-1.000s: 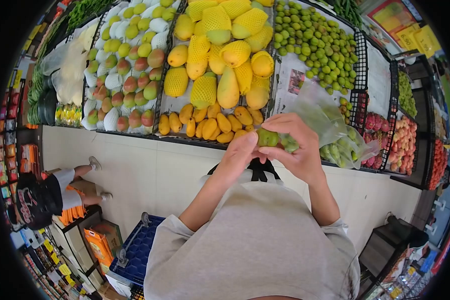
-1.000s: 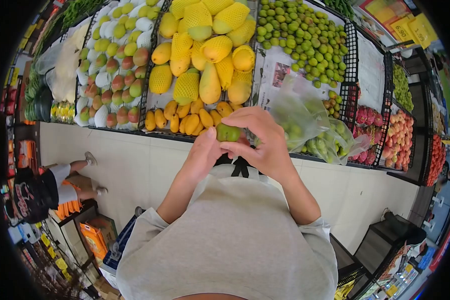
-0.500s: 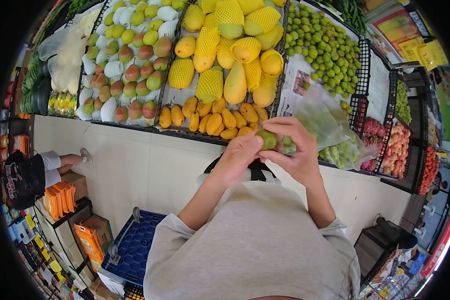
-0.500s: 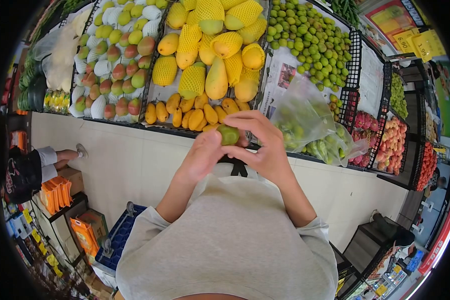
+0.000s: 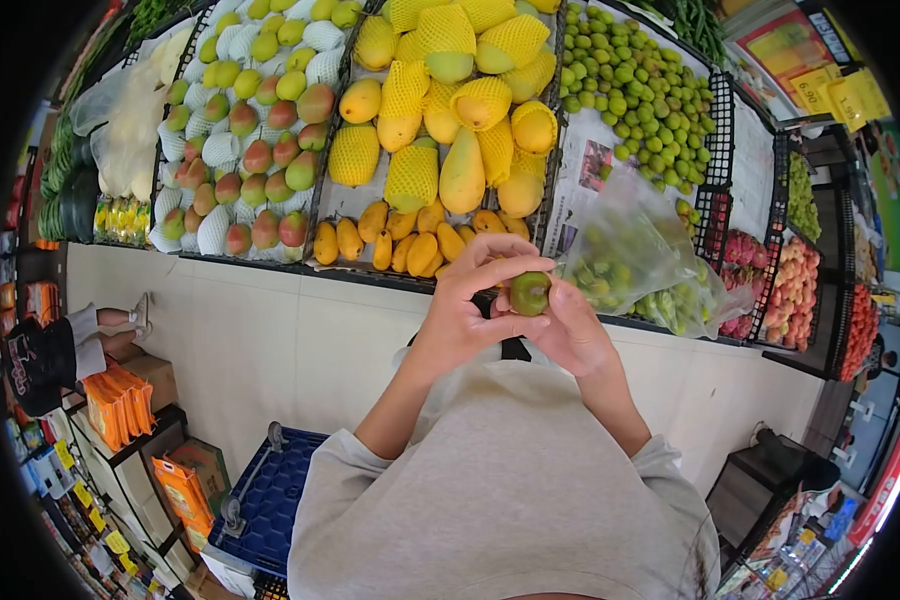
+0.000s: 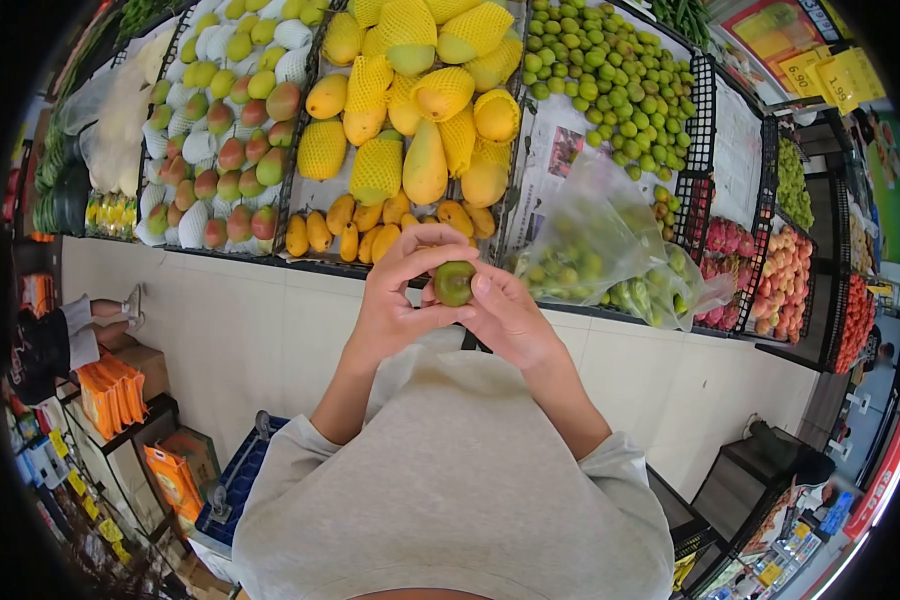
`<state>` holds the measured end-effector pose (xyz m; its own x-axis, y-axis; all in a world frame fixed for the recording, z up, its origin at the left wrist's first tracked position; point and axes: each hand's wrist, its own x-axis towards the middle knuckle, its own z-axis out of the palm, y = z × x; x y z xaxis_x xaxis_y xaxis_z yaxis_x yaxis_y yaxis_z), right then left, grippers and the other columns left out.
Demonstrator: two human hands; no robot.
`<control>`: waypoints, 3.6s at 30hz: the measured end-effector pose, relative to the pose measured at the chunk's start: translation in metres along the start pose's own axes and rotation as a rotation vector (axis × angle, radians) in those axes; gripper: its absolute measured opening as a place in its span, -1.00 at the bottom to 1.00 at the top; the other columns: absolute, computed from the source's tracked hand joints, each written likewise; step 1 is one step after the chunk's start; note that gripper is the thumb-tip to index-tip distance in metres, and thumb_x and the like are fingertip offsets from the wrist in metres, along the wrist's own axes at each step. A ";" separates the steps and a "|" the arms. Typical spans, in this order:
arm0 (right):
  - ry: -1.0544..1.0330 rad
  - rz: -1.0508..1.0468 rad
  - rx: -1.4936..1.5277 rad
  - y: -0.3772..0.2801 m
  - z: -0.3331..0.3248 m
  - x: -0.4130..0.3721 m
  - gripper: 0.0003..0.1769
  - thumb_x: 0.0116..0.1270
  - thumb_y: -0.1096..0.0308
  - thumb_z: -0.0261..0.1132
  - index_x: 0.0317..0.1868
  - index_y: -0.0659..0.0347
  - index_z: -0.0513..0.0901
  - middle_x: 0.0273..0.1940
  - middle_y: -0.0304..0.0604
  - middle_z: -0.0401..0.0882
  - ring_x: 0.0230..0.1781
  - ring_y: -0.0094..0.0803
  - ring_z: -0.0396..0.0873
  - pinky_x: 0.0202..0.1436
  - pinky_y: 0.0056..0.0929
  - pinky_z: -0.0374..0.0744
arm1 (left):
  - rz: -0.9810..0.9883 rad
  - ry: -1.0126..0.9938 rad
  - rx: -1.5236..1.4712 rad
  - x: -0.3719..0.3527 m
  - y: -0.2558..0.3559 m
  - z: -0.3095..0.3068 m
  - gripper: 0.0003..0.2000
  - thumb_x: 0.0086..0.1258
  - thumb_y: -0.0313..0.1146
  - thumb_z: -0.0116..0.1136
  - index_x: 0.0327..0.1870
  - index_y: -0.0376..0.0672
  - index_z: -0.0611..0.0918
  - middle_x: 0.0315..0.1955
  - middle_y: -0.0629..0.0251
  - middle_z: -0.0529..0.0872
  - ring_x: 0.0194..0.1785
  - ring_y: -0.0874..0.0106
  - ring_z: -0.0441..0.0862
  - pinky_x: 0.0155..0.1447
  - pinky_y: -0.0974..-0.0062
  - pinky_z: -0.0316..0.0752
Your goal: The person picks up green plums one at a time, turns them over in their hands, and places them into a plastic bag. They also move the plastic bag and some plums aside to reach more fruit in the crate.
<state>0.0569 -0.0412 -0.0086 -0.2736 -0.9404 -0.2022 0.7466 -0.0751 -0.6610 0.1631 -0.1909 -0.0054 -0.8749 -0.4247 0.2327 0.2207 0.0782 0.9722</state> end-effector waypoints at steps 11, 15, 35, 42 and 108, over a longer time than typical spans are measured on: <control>0.135 -0.120 -0.060 0.003 -0.022 -0.011 -0.51 0.40 0.18 0.54 0.18 0.23 0.58 -0.01 -0.18 0.68 0.00 -0.51 0.64 0.16 -0.46 0.59 | 0.048 -0.041 0.188 0.005 0.003 0.014 -0.46 0.06 -0.48 0.61 0.16 -0.11 0.76 0.13 0.23 0.68 0.14 0.30 0.67 0.20 0.38 0.55; 0.364 -0.337 -0.465 -0.003 -0.021 -0.008 -0.55 0.27 0.42 0.61 0.08 0.22 0.58 -0.04 -0.22 0.68 -0.03 -0.53 0.64 0.15 -0.44 0.60 | 0.055 0.003 0.237 0.003 -0.012 0.022 -0.49 0.13 -0.50 0.56 0.18 -0.10 0.74 0.09 0.22 0.68 0.07 0.34 0.68 0.13 0.41 0.58; 0.642 -0.535 -1.157 -0.077 -0.066 -0.078 -0.49 0.08 0.47 0.65 0.09 0.19 0.75 -0.06 -0.11 0.69 -0.03 -0.17 0.64 0.04 -0.30 0.62 | -0.582 -0.117 -0.717 0.034 -0.047 0.126 -0.70 0.71 -0.36 0.03 0.30 -0.34 0.51 0.11 0.16 0.71 0.15 0.42 0.71 0.25 0.41 0.62; 0.485 -0.561 -1.216 -0.114 -0.100 -0.114 -0.50 0.05 0.42 0.66 0.06 0.15 0.75 0.00 -0.12 0.65 0.05 -0.13 0.62 0.02 -0.23 0.64 | -0.506 -0.225 -0.376 0.052 -0.027 0.181 -0.61 0.71 -0.27 0.04 0.41 -0.30 0.49 0.00 0.16 0.73 0.05 0.45 0.71 0.07 0.47 0.63; -0.076 -1.071 -0.903 -0.140 0.048 -0.073 -0.86 0.25 0.39 0.50 -0.31 0.15 0.68 -0.30 -0.28 0.69 -0.39 -0.25 0.63 -0.36 -0.36 0.53 | -0.207 -0.185 0.421 0.141 -0.126 0.103 -0.76 0.55 -0.26 0.30 -0.19 -0.30 0.72 -0.52 0.30 0.68 -0.44 0.55 0.55 -0.26 0.50 0.48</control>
<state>0.0014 0.0218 0.1336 -0.3998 -0.5805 0.7094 -0.4513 -0.5490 -0.7035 -0.0327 -0.1674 -0.0925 -0.9520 -0.3062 -0.0029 -0.1258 0.3826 0.9153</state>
